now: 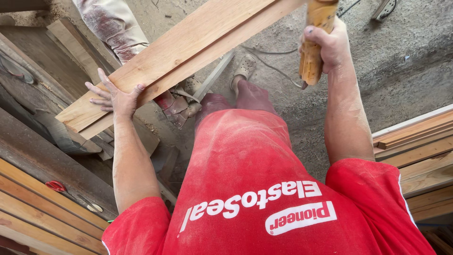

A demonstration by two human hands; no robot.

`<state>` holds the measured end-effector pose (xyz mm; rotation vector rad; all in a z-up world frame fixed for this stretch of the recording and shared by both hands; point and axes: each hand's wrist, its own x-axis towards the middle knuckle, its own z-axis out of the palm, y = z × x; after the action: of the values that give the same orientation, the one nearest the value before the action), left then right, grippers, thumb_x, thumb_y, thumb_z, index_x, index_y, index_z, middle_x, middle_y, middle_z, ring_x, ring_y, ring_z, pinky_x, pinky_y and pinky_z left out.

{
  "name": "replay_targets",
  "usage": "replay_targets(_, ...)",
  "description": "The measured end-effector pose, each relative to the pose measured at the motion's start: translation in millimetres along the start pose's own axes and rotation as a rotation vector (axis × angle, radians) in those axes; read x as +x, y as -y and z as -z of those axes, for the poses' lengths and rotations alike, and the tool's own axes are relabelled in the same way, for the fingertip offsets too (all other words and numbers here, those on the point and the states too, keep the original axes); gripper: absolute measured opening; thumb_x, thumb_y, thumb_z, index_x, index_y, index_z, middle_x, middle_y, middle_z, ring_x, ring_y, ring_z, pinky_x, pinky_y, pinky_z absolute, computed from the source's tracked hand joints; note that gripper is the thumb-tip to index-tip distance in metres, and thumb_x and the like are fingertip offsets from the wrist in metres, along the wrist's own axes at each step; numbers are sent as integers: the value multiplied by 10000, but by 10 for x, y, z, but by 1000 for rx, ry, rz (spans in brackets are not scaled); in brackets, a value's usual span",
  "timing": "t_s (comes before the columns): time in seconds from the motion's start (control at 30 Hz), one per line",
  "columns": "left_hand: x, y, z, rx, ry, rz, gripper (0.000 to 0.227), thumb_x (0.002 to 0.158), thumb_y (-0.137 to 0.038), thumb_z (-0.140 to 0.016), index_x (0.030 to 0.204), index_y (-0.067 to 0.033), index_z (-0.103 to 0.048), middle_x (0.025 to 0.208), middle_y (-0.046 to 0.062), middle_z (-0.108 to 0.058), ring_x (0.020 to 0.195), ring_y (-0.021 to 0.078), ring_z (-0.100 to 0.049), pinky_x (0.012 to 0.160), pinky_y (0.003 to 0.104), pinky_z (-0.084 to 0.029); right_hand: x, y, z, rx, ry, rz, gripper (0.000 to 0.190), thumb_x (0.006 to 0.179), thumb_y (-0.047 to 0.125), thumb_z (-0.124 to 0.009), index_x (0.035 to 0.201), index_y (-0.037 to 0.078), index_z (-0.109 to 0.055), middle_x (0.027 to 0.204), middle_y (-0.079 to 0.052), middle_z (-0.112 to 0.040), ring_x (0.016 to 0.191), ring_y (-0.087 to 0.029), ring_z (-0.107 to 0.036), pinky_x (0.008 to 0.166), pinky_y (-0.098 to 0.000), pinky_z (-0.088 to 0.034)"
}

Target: The person uses an electric sander to smooth the surface of a long wooden plank. They hold the plank with one hand and move the sander along its length, then flip the plank to sand the other side.

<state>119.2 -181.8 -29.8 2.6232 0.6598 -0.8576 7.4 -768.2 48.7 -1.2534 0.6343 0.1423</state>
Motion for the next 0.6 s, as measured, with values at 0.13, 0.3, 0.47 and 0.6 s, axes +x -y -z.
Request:
replay_targets(0.13, -2, 96, 0, 10, -17, -9, 1455, 656, -696, -963, 1712, -410, -3, 1717, 156, 286, 1510, 609, 263, 1200, 791, 46, -5, -36, -153, -104, -29, -39, 474, 814, 233, -765, 1198, 27, -577, 990, -67, -629, 843, -178, -671, 783, -369, -659)
replay_targets(0.3, 42, 98, -33, 24, -43, -22, 1462, 639, -714, -939, 1726, -390, -17, 1725, 170, 277, 1521, 623, 233, 1198, 797, -2, -185, -254, -857, -395, 153, -189, 554, 730, 261, -802, 1200, 30, -624, 1040, -88, -712, 906, -178, -710, 825, -335, -626)
replay_targets(0.47, 87, 123, -56, 11, -37, -35, 1503, 608, -765, -922, 1733, -378, -3, 1732, 165, 281, 1514, 633, 238, 1207, 797, 11, -254, -273, -1006, -631, 223, -92, 550, 738, 283, -877, 1185, 55, -651, 1015, -92, -729, 919, -177, -705, 846, -371, -567)
replay_targets(0.6, 23, 123, -24, -1, -21, -31, 1519, 584, -782, -910, 1727, -373, 3, 1719, 170, 294, 1507, 626, 258, 1207, 786, 45, -163, -66, -572, -338, 83, -207, 494, 733, 277, -780, 1156, 73, -628, 979, -61, -699, 851, -165, -687, 797, -334, -617)
